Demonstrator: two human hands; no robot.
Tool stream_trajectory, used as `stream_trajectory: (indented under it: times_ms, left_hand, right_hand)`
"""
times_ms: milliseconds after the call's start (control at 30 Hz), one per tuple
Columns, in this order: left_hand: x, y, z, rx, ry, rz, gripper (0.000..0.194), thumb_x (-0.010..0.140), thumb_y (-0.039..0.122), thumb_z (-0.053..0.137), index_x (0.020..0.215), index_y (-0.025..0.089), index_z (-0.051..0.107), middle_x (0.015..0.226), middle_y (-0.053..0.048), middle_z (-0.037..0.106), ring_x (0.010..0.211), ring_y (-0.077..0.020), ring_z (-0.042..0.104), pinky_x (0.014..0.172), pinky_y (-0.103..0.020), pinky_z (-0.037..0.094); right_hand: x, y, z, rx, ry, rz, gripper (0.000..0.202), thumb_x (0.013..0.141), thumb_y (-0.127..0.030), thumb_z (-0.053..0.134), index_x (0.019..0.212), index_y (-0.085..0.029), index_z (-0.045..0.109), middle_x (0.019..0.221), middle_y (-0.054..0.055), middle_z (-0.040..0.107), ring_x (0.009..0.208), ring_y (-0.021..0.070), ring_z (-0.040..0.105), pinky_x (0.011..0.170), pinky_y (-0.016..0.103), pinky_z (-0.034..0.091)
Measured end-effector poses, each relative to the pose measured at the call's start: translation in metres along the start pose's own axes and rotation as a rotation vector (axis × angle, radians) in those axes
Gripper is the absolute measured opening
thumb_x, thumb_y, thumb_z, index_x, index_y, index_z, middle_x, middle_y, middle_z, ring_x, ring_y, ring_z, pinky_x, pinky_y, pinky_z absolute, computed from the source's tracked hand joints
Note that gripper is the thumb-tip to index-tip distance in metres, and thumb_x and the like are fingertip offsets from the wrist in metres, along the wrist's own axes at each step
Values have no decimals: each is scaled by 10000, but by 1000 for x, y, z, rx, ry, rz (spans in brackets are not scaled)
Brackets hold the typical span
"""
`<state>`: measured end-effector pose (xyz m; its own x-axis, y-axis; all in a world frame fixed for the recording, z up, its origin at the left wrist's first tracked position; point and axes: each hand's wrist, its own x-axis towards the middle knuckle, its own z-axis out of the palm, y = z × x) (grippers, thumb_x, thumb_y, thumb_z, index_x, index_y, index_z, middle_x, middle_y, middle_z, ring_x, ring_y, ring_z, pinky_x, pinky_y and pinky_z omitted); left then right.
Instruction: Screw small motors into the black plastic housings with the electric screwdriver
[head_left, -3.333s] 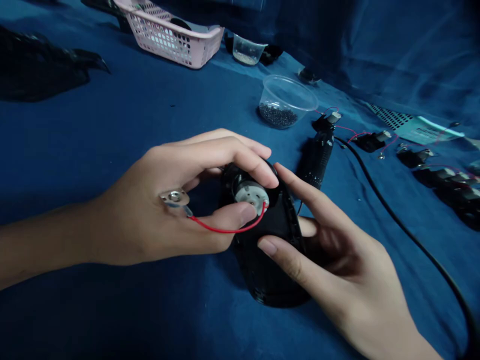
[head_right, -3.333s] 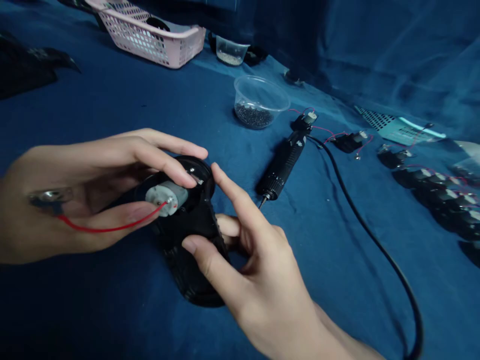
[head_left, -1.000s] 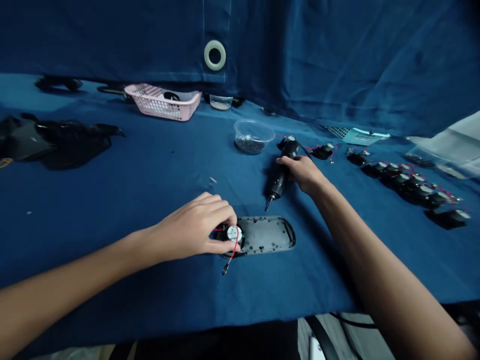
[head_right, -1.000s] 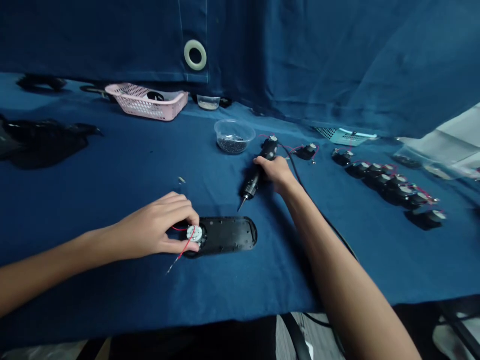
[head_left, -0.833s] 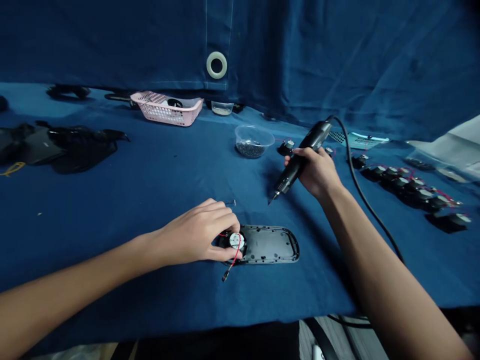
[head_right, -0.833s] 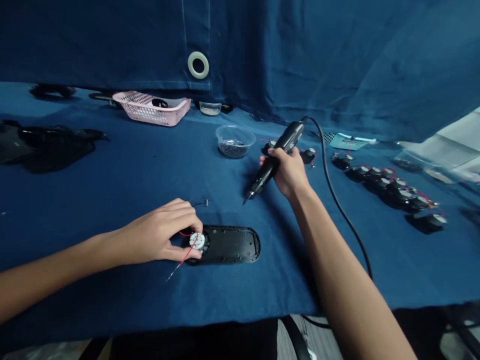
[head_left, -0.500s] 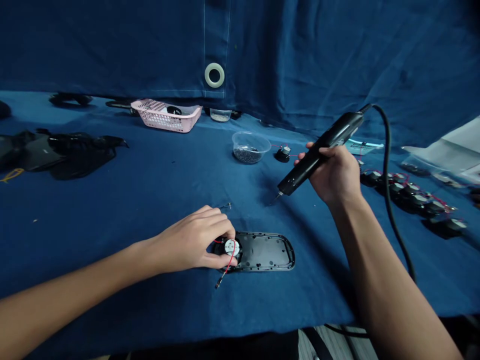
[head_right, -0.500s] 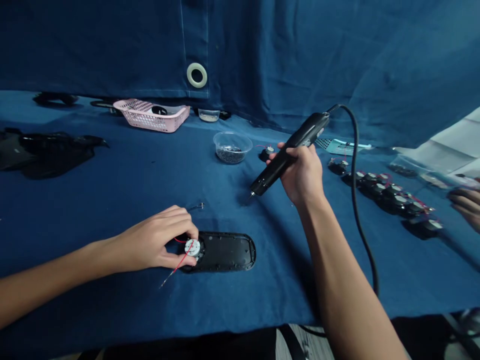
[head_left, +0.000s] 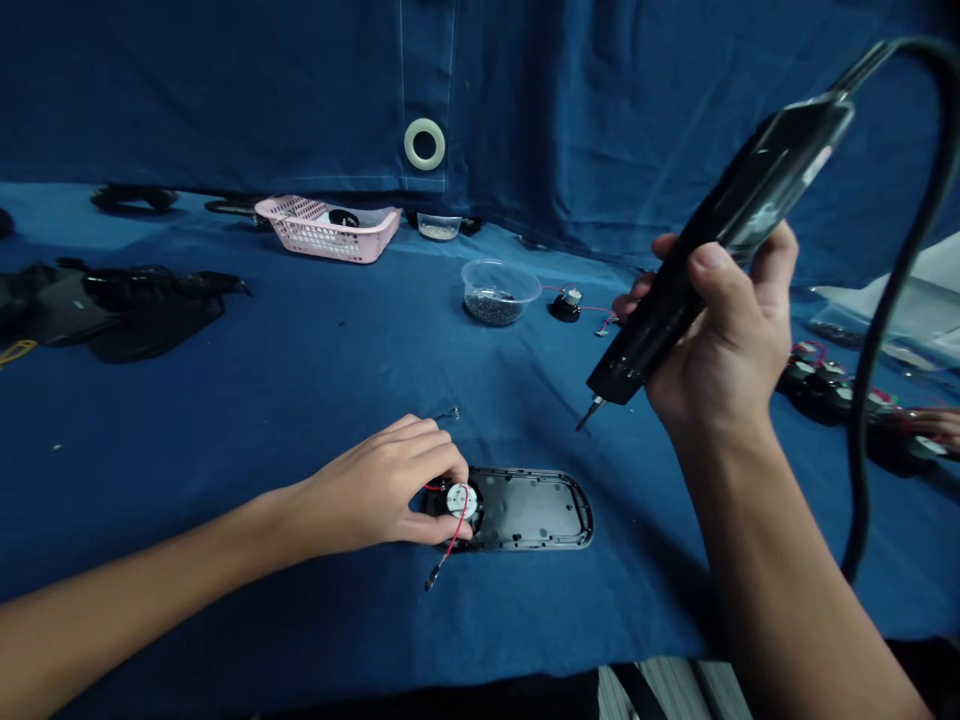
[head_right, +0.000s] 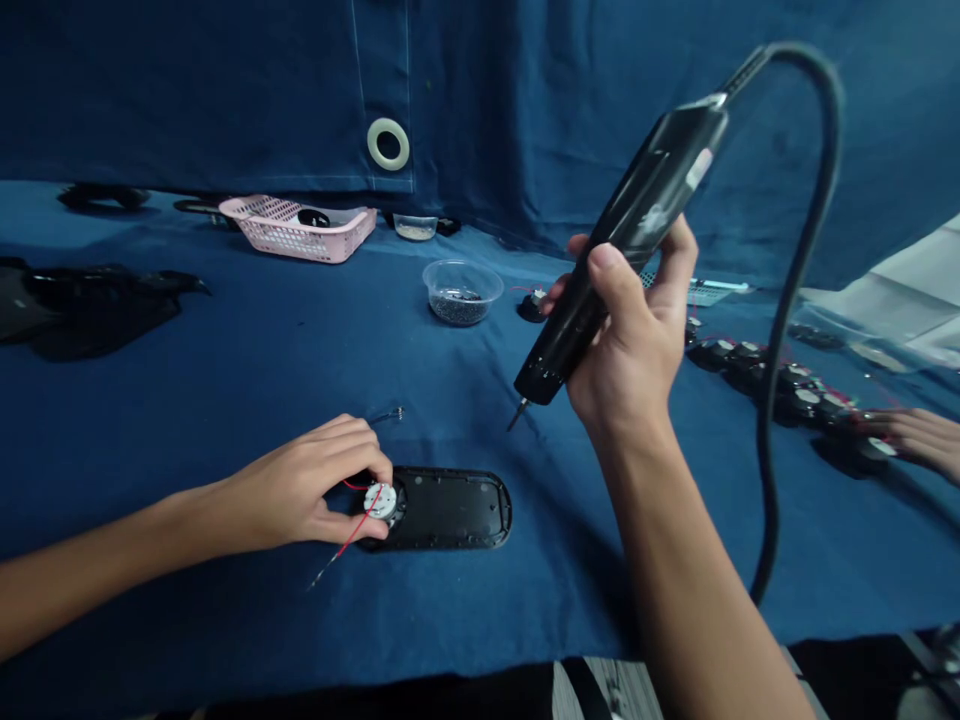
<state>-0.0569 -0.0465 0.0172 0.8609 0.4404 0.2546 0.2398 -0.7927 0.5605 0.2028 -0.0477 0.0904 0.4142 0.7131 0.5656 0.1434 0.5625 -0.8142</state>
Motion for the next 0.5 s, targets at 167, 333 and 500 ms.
stream_trajectory:
  times_ms: [167,333,500]
  left_hand:
    - [2,-2,5,28,7,7,204,830,320,720,857,172,582,770,18,557,738,-135,472,727,-284,348]
    - [2,-4,14,55,26,-3,232,870,374,674,894,168,570,832,-1,583,793,-152,497,763,-302,365]
    - [-5,2,-7,35,-146,-56,546,785,491,734,1214,225,525,1214,-59,575,1162,-251,497,988,-383,390]
  right_hand:
    - [-4,-18,4,18,-69,-13,308,842,-230,547,1120,-329,459,1066,-16,597,725,131,610,676,287,515]
    - [-1,-21,20,-39,-96,-79,190,896,-335,535,1077,-280,521,1152,9,632,782,138,648,681,289,530]
    - [-3,-22,33,-51,-108,-128,248,973,-387,433,942,-207,601,1184,47,666,868,155,678,709,289,552]
